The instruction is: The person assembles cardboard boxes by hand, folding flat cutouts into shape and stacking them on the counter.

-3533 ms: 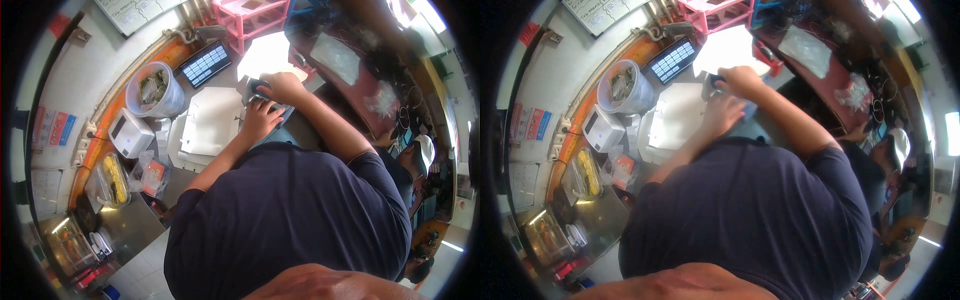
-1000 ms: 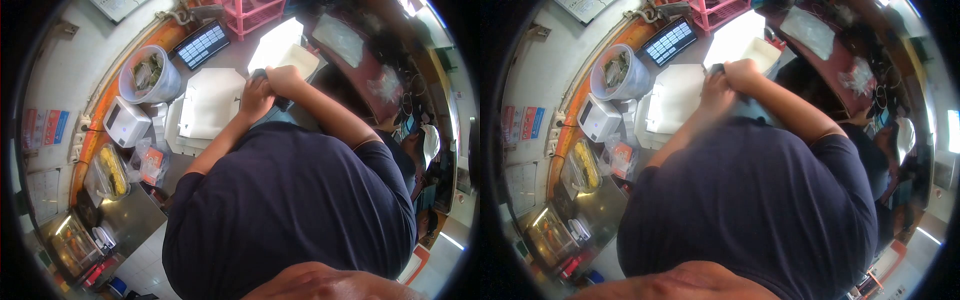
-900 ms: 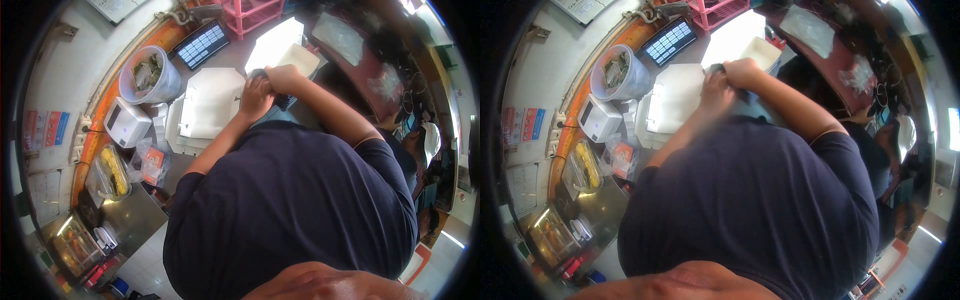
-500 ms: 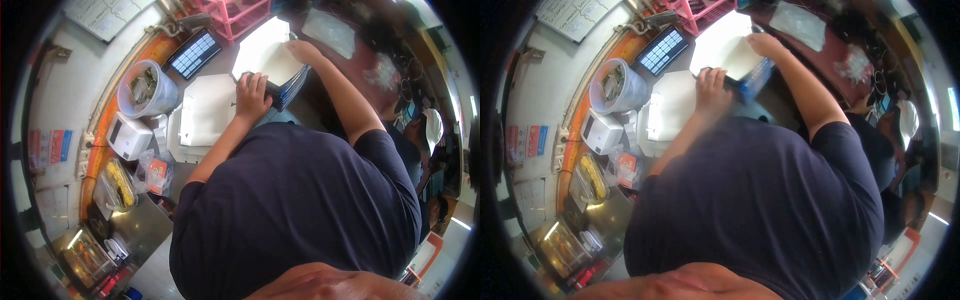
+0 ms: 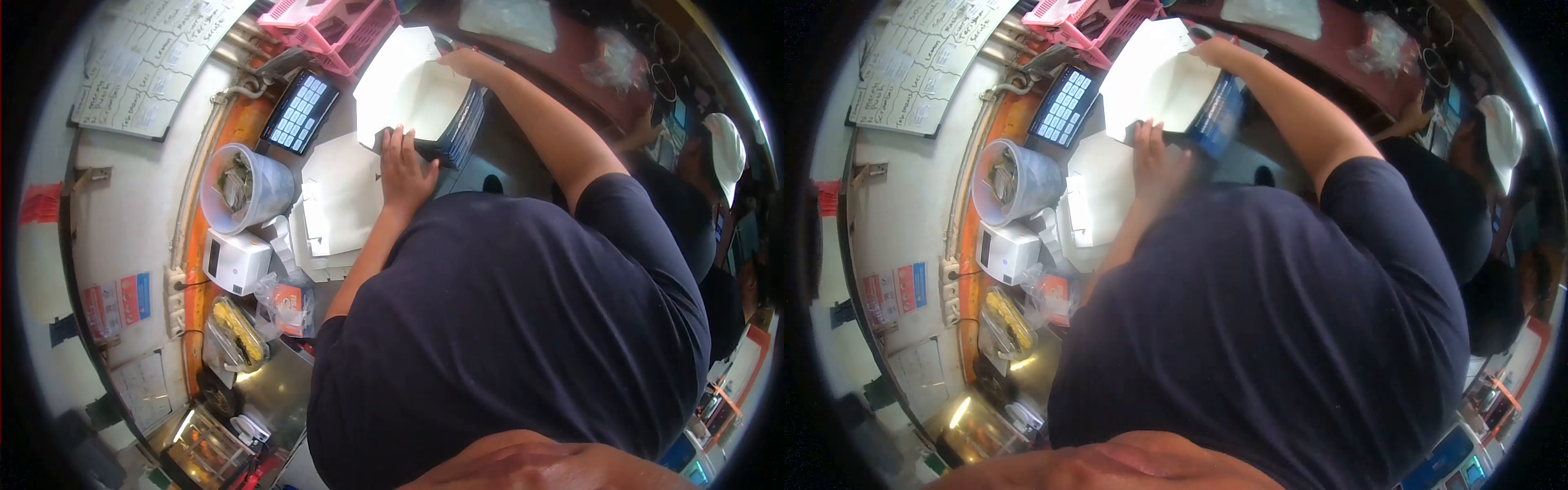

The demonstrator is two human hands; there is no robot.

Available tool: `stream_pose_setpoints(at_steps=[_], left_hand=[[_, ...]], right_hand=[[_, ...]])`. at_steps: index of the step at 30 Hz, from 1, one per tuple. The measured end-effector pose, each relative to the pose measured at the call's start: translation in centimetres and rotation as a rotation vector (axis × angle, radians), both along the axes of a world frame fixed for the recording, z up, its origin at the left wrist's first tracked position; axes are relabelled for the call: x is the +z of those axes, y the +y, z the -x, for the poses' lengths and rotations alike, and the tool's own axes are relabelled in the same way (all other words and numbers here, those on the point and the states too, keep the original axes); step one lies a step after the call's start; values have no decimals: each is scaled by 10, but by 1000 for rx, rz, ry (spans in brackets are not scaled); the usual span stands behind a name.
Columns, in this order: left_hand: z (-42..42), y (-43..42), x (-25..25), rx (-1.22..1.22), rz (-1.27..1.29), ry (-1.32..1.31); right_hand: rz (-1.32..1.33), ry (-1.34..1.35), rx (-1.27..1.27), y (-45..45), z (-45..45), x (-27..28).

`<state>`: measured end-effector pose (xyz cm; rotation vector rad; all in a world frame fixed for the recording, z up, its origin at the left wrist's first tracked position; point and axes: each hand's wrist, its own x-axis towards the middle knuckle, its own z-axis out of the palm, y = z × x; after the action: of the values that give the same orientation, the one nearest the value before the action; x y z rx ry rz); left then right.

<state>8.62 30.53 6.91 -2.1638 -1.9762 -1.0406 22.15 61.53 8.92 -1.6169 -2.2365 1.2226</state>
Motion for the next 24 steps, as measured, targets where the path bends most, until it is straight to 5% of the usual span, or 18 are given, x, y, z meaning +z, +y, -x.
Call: stream_pose_setpoints(at_steps=[3, 6, 9, 12, 16, 19, 21, 24], left_hand=[[-17, -5, 2, -18, -7, -190], [-10, -1, -26, -31, -68, -282], [-4, 3, -37, -57, 55, -419], [-8, 8, -15, -10, 48, -555], [9, 40, -41, 35, -4, -767], [24, 52, -43, 70, 40, -745], [36, 48, -41, 28, 140, -871], [42, 47, -38, 15, 176, -803]], right_hand=[[312, 297, -153, 2, -3, -19], [276, 440, -227, 18, -2, -70], [581, 641, -289, -30, -25, -4], [567, 606, -288, -51, -33, 24], [-1, 544, 133, -22, -37, -57], [-355, 393, 212, -22, -34, -81], [82, 507, -125, -71, -42, -14], [180, 595, -197, -81, -49, -4]])
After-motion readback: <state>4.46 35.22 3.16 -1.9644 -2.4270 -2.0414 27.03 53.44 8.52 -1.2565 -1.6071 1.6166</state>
